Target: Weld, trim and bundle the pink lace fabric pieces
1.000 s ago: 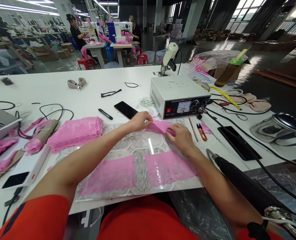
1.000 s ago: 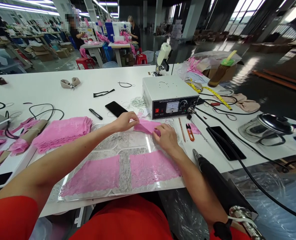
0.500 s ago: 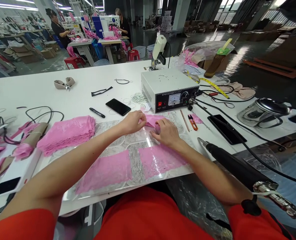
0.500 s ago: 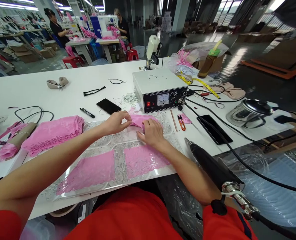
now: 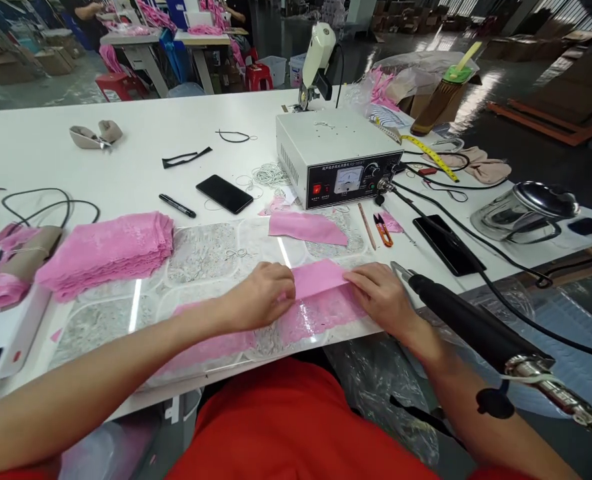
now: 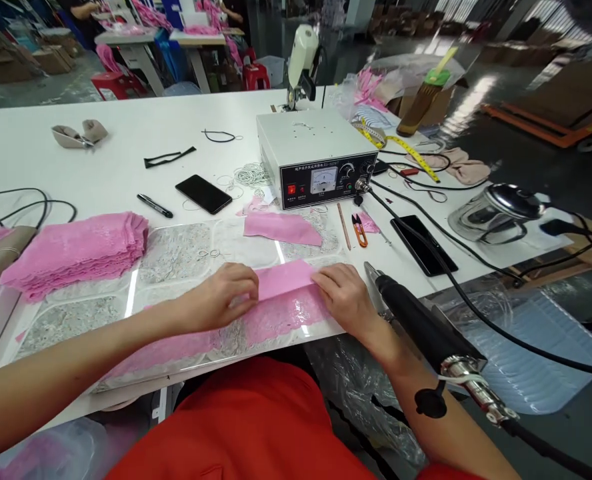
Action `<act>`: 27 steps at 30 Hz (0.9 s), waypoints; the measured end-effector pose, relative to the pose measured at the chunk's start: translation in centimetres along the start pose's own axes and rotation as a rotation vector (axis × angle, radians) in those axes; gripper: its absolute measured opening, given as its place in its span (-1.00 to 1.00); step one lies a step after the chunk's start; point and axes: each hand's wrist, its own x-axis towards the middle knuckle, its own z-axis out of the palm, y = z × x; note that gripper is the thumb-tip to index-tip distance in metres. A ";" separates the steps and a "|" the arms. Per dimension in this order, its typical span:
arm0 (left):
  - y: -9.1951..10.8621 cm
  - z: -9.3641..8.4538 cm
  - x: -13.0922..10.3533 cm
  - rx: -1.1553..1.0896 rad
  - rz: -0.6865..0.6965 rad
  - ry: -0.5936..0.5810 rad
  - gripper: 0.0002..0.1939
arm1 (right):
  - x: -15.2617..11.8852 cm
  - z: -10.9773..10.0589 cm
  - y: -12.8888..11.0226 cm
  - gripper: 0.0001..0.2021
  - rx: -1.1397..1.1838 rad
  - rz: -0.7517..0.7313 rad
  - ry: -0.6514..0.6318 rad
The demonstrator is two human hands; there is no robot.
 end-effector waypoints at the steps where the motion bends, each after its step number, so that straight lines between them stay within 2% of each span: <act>1: 0.6 0.6 -0.2 -0.014 0.008 -0.009 -0.85 | -0.7 -0.3 -0.1 -0.81 0.002 -0.004 -0.001; 4: 1.7 2.0 -0.5 -0.025 0.012 -0.042 -0.86 | -2.1 -0.9 -0.2 -0.81 0.026 0.033 -0.046; 9: 1.6 3.3 -0.3 0.041 0.018 -0.123 -0.83 | -3.1 -1.1 0.0 -0.82 0.091 0.129 -0.089; 16: 1.3 2.6 -0.2 0.025 0.015 -0.156 -0.84 | -4.1 -1.9 0.1 -0.77 0.202 0.200 -0.050; 23: 1.4 2.5 -0.3 0.003 0.013 -0.202 -0.83 | -4.8 -2.3 0.0 -0.80 0.191 0.246 -0.023; 27: 2.1 2.3 0.8 -0.011 0.001 -0.207 -0.84 | -5.0 -2.2 0.0 -0.79 0.209 0.249 -0.002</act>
